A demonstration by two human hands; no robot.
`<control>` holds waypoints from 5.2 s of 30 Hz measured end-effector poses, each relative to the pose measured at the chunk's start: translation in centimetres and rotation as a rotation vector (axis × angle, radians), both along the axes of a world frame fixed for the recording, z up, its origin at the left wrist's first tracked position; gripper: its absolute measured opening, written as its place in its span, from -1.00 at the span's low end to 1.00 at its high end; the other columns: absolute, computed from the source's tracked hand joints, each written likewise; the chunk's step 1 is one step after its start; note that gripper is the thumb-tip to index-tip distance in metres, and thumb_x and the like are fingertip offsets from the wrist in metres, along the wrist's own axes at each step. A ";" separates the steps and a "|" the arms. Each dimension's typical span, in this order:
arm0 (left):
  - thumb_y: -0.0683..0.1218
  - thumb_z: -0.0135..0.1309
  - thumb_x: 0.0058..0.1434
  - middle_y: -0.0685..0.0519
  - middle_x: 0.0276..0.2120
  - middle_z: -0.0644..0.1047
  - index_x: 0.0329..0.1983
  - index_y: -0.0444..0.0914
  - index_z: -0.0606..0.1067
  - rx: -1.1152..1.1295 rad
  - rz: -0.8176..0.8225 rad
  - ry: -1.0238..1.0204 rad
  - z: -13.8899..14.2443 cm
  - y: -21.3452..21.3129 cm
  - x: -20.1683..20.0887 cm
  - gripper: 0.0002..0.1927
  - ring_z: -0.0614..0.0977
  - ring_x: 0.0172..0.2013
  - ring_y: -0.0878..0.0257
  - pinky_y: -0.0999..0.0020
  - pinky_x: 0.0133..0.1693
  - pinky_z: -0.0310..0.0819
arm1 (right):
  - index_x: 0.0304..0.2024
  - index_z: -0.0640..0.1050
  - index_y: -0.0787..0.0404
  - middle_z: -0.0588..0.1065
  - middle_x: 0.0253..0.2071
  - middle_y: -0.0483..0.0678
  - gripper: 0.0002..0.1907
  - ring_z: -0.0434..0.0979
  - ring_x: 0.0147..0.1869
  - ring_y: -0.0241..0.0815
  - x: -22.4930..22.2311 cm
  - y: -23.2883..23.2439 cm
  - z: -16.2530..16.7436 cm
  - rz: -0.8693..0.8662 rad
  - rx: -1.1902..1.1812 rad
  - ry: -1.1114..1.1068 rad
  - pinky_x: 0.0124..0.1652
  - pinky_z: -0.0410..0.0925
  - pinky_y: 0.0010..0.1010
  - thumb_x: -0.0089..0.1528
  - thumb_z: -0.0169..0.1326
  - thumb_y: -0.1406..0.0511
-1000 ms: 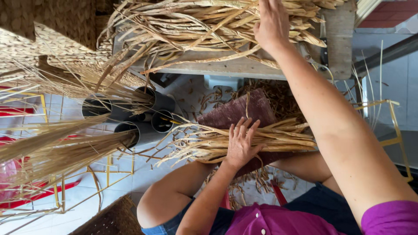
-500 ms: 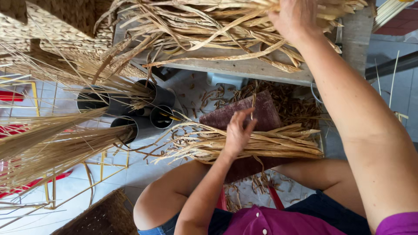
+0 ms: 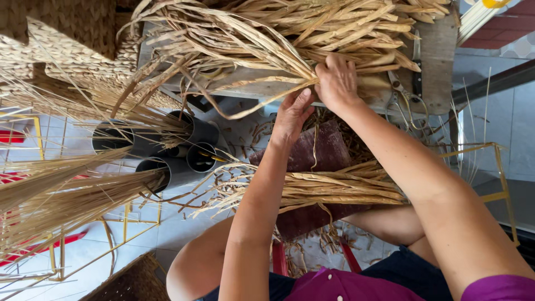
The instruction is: The person sits on the floor and uses scissors to trim the ends off bundles of dried palm leaf strips, letting cut pieces fall onto a pile below. They then gather the trimmed strips, align them into a larger bundle, and bind the bundle together with a thin strip.
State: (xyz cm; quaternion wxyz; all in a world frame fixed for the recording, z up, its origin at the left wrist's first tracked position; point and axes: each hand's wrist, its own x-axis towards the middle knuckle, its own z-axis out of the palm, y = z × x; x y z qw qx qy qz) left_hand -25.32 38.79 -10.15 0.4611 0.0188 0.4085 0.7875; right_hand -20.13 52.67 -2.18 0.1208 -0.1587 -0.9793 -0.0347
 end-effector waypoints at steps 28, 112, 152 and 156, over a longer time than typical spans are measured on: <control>0.05 0.27 0.15 0.01 -0.11 0.63 0.02 -0.23 0.51 0.359 0.131 -0.166 2.3 -0.6 -2.4 -0.57 0.66 -0.10 0.16 0.21 -0.06 0.61 | -0.11 0.53 0.16 0.50 -0.30 -0.12 -0.88 0.52 -0.15 -0.10 -2.0 1.8 6.0 0.181 0.086 0.231 0.13 0.27 -0.07 0.50 0.22 0.33; 0.21 0.45 -0.22 -0.28 0.40 0.25 0.54 -0.21 -0.09 -0.487 -0.170 1.800 32.3 -31.7 28.3 0.37 0.33 0.36 -0.22 -0.16 0.30 0.11 | -0.16 0.50 0.10 0.59 -0.15 -0.06 -0.66 0.57 0.13 -0.12 31.5 -24.6 22.0 0.499 -0.098 -0.321 0.24 0.24 -0.21 0.04 0.30 0.26; -0.24 0.34 0.20 0.02 0.08 0.55 0.42 -0.27 0.28 0.177 -0.697 0.352 23.5 -26.3 24.0 -0.25 0.62 0.06 0.26 0.31 0.09 0.57 | -0.18 0.55 0.28 0.47 -0.23 -0.12 -0.80 0.48 -0.22 -0.36 34.3 -21.3 22.3 0.182 -0.774 0.558 -0.23 0.34 -0.55 0.33 0.37 0.49; -0.29 0.24 0.29 -0.14 -0.01 0.63 0.36 -0.35 0.34 0.193 -0.729 0.209 22.8 -26.5 23.4 -0.42 0.68 -0.15 0.19 0.27 -0.03 0.63 | -0.19 0.53 0.33 0.48 -0.25 -0.13 -0.85 0.46 -0.22 -0.39 33.3 -21.0 22.4 0.151 -0.864 0.592 -0.20 0.35 -0.58 0.36 0.29 0.50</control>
